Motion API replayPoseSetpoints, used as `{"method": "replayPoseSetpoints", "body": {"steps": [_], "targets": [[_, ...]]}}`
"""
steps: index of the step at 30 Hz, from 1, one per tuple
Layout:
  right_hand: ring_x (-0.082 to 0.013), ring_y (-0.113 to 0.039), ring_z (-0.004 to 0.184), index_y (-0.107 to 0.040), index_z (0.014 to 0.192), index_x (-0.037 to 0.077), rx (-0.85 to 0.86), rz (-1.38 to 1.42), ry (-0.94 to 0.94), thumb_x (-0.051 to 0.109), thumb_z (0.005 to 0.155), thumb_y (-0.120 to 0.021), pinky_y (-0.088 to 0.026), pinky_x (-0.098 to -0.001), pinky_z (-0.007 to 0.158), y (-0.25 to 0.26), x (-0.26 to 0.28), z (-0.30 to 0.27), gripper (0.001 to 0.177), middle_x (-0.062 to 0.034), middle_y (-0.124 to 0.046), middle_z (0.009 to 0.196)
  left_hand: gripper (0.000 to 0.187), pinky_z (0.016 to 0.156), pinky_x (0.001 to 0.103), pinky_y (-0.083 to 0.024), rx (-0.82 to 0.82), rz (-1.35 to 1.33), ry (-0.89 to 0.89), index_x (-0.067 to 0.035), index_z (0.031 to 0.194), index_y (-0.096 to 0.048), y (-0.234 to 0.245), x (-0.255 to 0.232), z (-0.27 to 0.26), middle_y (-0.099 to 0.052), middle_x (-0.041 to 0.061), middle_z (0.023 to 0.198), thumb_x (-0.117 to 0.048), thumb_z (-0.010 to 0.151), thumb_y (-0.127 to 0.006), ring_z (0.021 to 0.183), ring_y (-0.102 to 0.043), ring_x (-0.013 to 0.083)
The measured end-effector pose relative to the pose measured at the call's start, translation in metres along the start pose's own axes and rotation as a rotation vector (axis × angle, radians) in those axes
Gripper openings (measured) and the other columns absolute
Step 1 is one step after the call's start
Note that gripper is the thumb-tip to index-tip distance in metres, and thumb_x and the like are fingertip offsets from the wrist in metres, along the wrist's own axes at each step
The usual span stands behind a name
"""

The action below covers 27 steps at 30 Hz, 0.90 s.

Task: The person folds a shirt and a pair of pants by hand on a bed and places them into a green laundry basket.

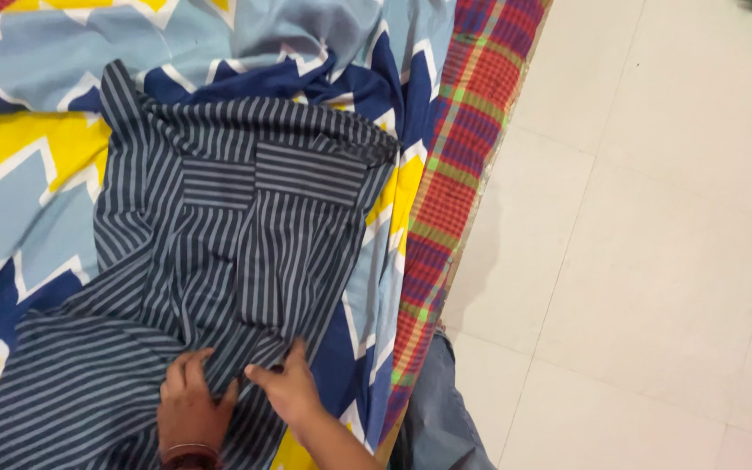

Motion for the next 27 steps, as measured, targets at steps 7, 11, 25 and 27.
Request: {"method": "replayPoseSetpoints", "body": {"steps": [7, 11, 25, 27], "targets": [[-0.0151, -0.055, 0.068, -0.071, 0.096, -0.003, -0.211, 0.088, -0.006, 0.028, 0.095, -0.068, -0.045, -0.0328, 0.065, 0.014, -0.023, 0.002, 0.031, -0.0105, -0.065, 0.079, 0.083, 0.089, 0.047, -0.053, -0.184, 0.037, -0.065, -0.014, 0.142, -0.053, -0.006, 0.020, -0.028, -0.053, 0.016, 0.131, -0.035, 0.068, -0.084, 0.113, -0.058, 0.0352], [-0.0127, -0.062, 0.084, -0.071, 0.104, 0.003, -0.101, 0.089, -0.028, 0.036, 0.097, -0.063, -0.049, -0.0287, 0.078, 0.000, -0.017, -0.007, 0.035, -0.0059, -0.070, 0.089, 0.045, 0.091, 0.042, -0.056, 0.009, 0.014, 0.027, -0.021, 0.123, -0.066, -0.019, 0.029, -0.027, -0.063, 0.005, 0.114, -0.038, 0.082, -0.075, 0.109, -0.062, 0.0270], [-0.0427, -0.054, 0.125, -0.051, 0.135, -0.006, -0.034, -0.634, 0.496, 0.020, 0.091, -0.066, -0.046, -0.0448, 0.103, -0.030, 0.030, -0.049, 0.053, -0.0272, -0.053, 0.138, 0.027, 0.081, 0.044, -0.054, -0.110, -0.320, 0.148, -0.021, 0.112, -0.070, -0.052, 0.096, -0.032, -0.070, 0.007, 0.098, -0.041, 0.096, -0.064, 0.092, -0.070, 0.0290], [-0.0445, -0.049, 0.129, -0.047, 0.138, -0.008, -0.020, -0.798, 0.512, 0.016, 0.089, -0.067, -0.042, -0.0466, 0.106, -0.038, 0.026, -0.052, 0.058, -0.0295, -0.046, 0.145, 0.052, 0.075, 0.044, -0.060, 0.209, -0.365, 0.389, -0.020, 0.126, -0.061, -0.075, 0.103, -0.044, -0.072, 0.010, 0.084, -0.046, 0.083, -0.076, 0.079, -0.071, 0.0271]]}}
Point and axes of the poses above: each hand's wrist, its own z-axis towards the middle knuckle, its own y-axis out of the back of the hand, x = y × z, the point moved 8 cm from there along z, towards the middle knuckle
